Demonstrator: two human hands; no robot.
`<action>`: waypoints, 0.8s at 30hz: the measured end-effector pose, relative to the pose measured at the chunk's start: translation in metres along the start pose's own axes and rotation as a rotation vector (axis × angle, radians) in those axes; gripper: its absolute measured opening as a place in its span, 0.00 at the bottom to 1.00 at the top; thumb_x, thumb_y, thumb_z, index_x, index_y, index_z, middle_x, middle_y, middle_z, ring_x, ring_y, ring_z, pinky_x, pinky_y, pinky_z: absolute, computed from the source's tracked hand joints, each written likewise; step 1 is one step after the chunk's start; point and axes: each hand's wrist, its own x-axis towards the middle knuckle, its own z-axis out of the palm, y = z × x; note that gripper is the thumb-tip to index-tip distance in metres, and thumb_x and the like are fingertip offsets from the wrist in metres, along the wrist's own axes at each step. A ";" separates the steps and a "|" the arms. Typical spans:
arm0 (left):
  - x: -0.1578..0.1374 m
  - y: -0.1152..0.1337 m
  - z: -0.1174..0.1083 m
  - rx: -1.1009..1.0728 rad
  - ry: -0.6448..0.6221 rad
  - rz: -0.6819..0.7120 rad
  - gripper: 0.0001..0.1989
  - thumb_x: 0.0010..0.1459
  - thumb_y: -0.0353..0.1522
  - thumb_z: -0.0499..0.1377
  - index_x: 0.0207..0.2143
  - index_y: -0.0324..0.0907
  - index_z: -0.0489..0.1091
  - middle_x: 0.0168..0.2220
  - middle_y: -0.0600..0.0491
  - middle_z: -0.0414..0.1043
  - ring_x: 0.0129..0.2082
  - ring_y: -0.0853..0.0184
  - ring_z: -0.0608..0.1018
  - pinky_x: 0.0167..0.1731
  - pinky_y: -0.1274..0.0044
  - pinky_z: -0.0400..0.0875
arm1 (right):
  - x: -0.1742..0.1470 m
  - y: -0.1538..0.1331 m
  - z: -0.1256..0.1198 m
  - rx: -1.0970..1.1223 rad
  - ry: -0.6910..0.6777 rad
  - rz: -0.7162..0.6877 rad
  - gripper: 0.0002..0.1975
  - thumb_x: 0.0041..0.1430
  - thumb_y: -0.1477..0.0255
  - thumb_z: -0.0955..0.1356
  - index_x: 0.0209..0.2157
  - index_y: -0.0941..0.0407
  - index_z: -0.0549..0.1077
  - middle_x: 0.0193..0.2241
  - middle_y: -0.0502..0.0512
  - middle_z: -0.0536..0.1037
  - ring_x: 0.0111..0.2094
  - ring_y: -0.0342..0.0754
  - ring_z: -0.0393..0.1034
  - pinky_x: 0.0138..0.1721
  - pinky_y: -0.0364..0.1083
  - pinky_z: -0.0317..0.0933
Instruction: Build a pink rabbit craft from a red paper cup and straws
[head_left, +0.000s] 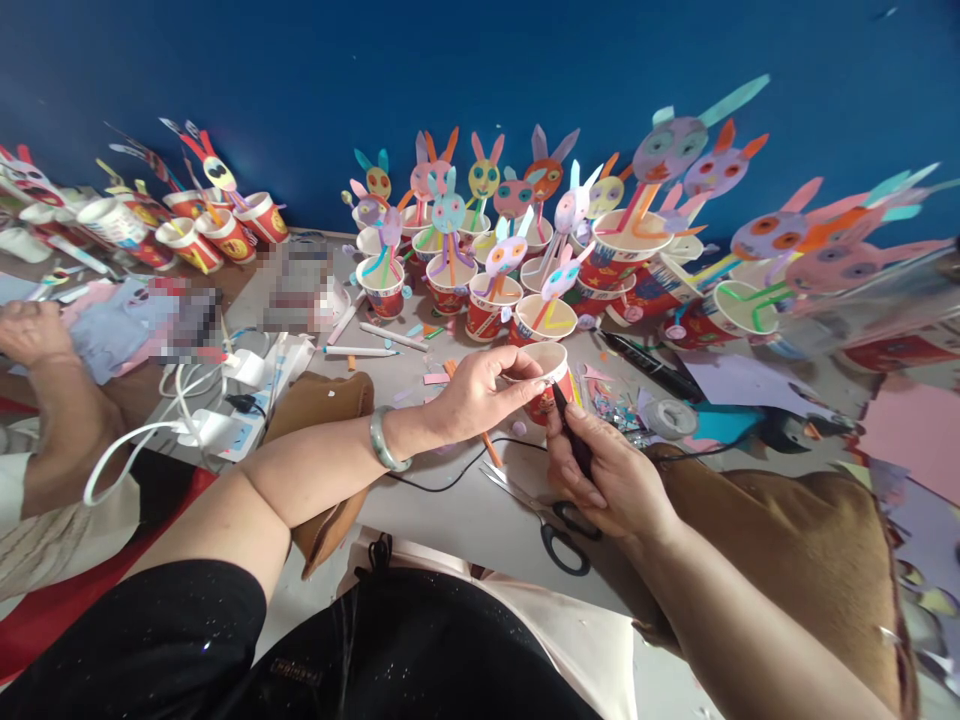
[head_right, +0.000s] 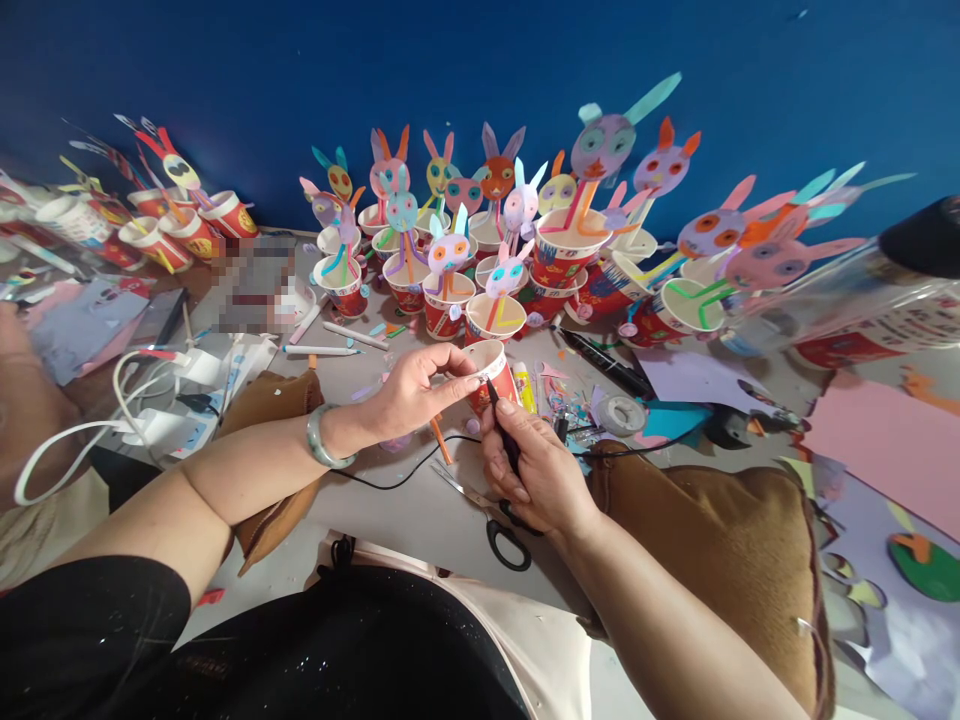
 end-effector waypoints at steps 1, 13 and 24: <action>0.000 -0.001 -0.001 0.004 -0.001 0.005 0.11 0.62 0.39 0.64 0.34 0.39 0.73 0.34 0.50 0.79 0.34 0.69 0.78 0.35 0.77 0.74 | 0.000 0.000 0.000 -0.020 0.000 -0.007 0.19 0.63 0.52 0.71 0.32 0.54 0.71 0.11 0.40 0.62 0.08 0.34 0.39 0.12 0.37 0.42; 0.003 -0.004 -0.002 -0.077 -0.132 -0.106 0.20 0.58 0.47 0.68 0.35 0.36 0.78 0.34 0.48 0.81 0.34 0.68 0.79 0.35 0.77 0.73 | 0.000 -0.002 -0.021 -0.948 0.459 -0.719 0.14 0.52 0.59 0.77 0.32 0.51 0.73 0.19 0.45 0.69 0.20 0.43 0.59 0.23 0.44 0.56; -0.002 -0.002 -0.002 -0.068 -0.272 0.008 0.11 0.64 0.37 0.64 0.41 0.37 0.79 0.40 0.45 0.83 0.39 0.67 0.82 0.42 0.75 0.77 | 0.002 0.004 -0.023 -1.121 0.465 -0.854 0.08 0.62 0.62 0.71 0.33 0.50 0.75 0.24 0.53 0.79 0.22 0.49 0.70 0.26 0.48 0.63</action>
